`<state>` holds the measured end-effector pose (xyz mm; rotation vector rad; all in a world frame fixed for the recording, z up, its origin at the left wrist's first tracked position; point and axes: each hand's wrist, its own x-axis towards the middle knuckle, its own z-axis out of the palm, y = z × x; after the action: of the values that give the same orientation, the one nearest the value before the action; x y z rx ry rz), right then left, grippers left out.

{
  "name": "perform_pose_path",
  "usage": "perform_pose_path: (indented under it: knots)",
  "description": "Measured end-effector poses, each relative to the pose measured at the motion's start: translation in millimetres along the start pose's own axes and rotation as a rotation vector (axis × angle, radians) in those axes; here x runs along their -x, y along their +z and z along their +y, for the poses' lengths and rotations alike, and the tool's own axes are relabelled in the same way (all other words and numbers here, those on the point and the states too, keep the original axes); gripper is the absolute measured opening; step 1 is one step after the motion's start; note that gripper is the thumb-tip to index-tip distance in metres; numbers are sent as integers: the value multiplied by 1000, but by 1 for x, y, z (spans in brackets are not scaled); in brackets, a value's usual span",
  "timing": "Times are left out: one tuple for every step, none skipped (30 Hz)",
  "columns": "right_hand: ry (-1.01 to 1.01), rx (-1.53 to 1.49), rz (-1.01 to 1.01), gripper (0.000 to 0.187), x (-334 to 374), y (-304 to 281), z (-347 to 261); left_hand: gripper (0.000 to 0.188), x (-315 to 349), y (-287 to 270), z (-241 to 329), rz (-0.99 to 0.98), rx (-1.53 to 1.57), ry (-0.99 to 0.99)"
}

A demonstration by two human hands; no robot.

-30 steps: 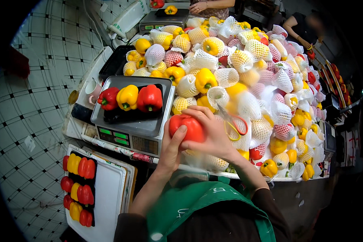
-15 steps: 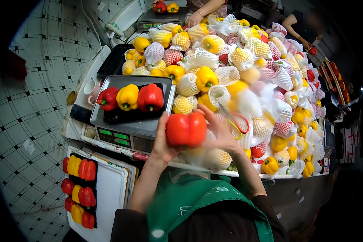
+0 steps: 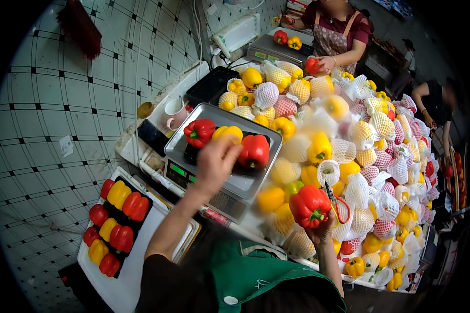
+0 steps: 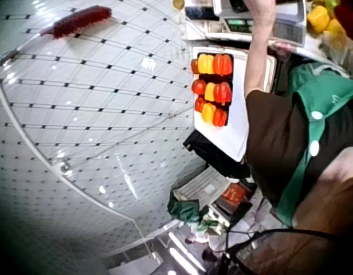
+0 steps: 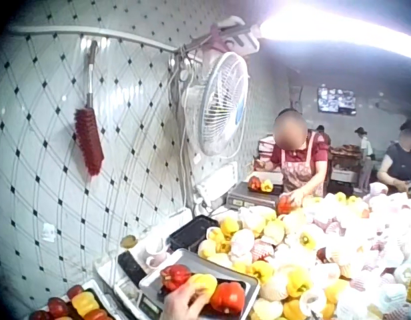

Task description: The person removes foam nets from bell peppers, trims the stems with scissors, weighs the peppers on a digital scale, and places them into black plastic trays. The person repeats this process for multiple red and yellow bell peppers.

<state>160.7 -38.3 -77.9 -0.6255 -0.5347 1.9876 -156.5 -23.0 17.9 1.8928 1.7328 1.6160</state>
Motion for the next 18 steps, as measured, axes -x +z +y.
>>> perform_pose_path:
  knots:
    - [15,22,-9,93,0,1,-3,31,-15,-16,-18,-41,-83,-46]
    - [25,46,-8,93,5,5,-8,44,-27,-30,-30,-101,-175,-91]
    - [6,88,-55,94,7,14,-13,53,-36,-42,-46,-131,-411,66]
    - [5,123,-118,95,0,26,-12,60,-33,-53,-65,-203,-529,48]
    - [0,165,-174,96,-6,38,-13,66,-30,-61,-81,-277,-635,29]
    - [-16,145,-163,101,-11,38,-10,69,-28,-62,-94,-321,-636,-14]
    - [11,169,-183,101,-13,45,-12,73,-25,-62,-106,-365,-638,-57]
    - [39,197,-200,102,-15,57,-17,77,-23,-59,-116,-408,-635,-101]
    - [69,224,-219,102,-18,67,-19,78,-21,-56,-124,-392,-549,-86]
    - [62,273,-249,102,-23,75,-21,80,-20,-55,-126,-370,-464,-71]
    - [66,304,-260,103,-28,77,-21,81,-19,-55,-127,-347,-381,-56]
    - [72,334,-273,103,-35,76,-18,82,-14,-52,-125,-306,-357,-85]
    - [79,366,-286,103,-40,77,-16,81,-9,-50,-123,-263,-356,-84]
    - [82,371,-295,99,-43,83,-14,80,-3,-48,-123,-218,-357,-84]
    - [88,369,-280,97,-48,86,-12,79,2,-46,-124,-174,-358,-85]
    - [91,366,-268,96,-54,89,-9,79,4,-46,-126,-139,-364,-61]
    - [96,362,-256,94,-60,94,-6,78,7,-46,-129,-94,-349,-60]
    - [87,356,-284,90,-67,103,-4,78,9,-45,-132,-48,-334,-60]
